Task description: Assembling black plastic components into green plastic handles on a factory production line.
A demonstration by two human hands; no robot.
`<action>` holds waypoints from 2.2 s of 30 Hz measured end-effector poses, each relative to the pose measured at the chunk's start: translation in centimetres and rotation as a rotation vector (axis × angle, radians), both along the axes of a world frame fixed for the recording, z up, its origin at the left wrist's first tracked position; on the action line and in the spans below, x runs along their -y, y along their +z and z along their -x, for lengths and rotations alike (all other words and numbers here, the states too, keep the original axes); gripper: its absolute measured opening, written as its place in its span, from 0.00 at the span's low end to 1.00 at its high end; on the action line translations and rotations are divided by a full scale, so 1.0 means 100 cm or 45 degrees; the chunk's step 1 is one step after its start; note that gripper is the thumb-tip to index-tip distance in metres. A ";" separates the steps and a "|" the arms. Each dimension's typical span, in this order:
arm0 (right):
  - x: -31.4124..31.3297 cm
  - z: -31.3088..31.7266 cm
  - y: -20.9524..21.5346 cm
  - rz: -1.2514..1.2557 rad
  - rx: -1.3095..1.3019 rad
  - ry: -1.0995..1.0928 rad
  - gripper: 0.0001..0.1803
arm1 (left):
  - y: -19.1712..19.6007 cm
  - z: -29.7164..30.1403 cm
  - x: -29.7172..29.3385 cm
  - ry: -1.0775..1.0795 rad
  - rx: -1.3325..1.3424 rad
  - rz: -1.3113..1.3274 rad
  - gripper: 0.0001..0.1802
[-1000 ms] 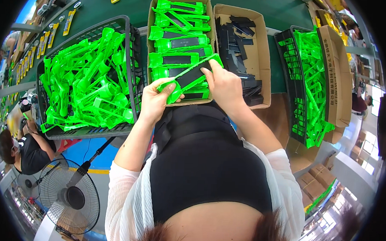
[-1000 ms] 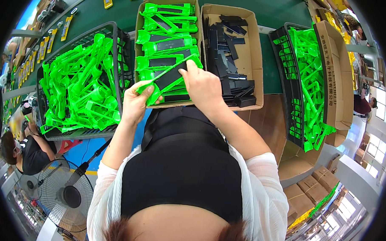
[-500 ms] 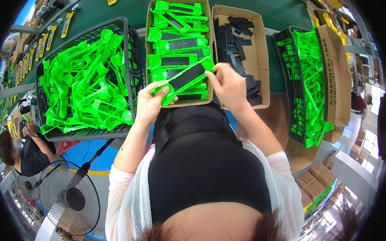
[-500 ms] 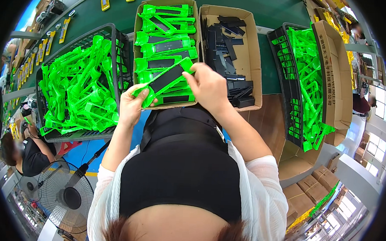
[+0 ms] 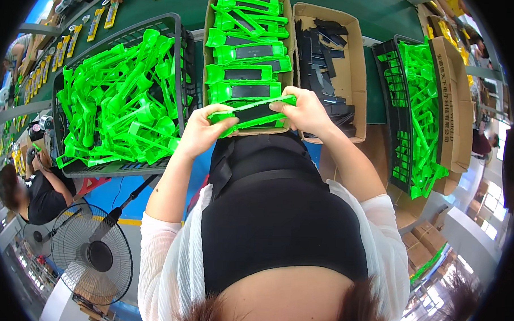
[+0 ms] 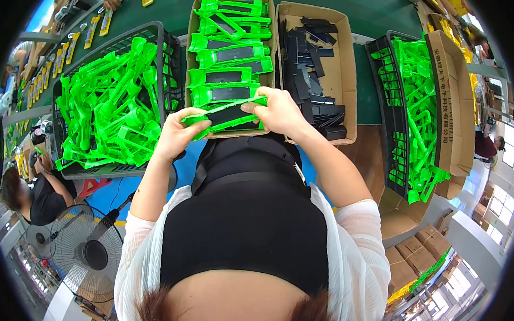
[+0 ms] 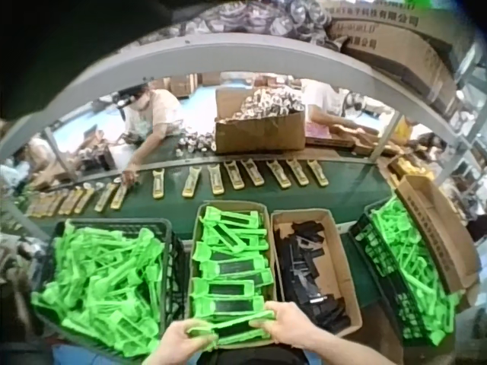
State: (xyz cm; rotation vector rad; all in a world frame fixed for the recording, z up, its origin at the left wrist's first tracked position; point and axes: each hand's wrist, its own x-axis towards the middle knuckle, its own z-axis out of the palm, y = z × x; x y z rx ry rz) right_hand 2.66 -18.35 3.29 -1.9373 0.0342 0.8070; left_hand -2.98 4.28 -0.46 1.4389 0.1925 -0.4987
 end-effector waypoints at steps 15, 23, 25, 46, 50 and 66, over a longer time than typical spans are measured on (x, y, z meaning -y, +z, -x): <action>0.002 0.024 -0.009 -0.279 0.032 0.070 0.29 | 0.032 -0.019 0.058 -0.384 0.399 -1.110 0.15; 0.011 0.020 -0.038 -0.347 0.225 -0.030 0.33 | 0.014 -0.032 0.072 -0.388 0.530 -1.257 0.20; 0.014 0.010 -0.052 -0.556 -0.195 -0.146 0.36 | 0.004 -0.051 0.072 -0.392 0.602 -1.362 0.25; 0.162 -0.105 -0.182 1.035 0.662 -0.274 0.23 | -0.049 -0.071 0.066 -0.366 0.849 -1.026 0.42; 0.171 -0.101 -0.164 0.834 0.632 -0.171 0.21 | -0.025 -0.071 -0.001 0.358 1.254 -1.153 0.20; 0.059 -0.019 -0.008 -0.139 0.276 -0.251 0.09 | -0.061 -0.085 -0.178 1.432 0.616 -1.097 0.09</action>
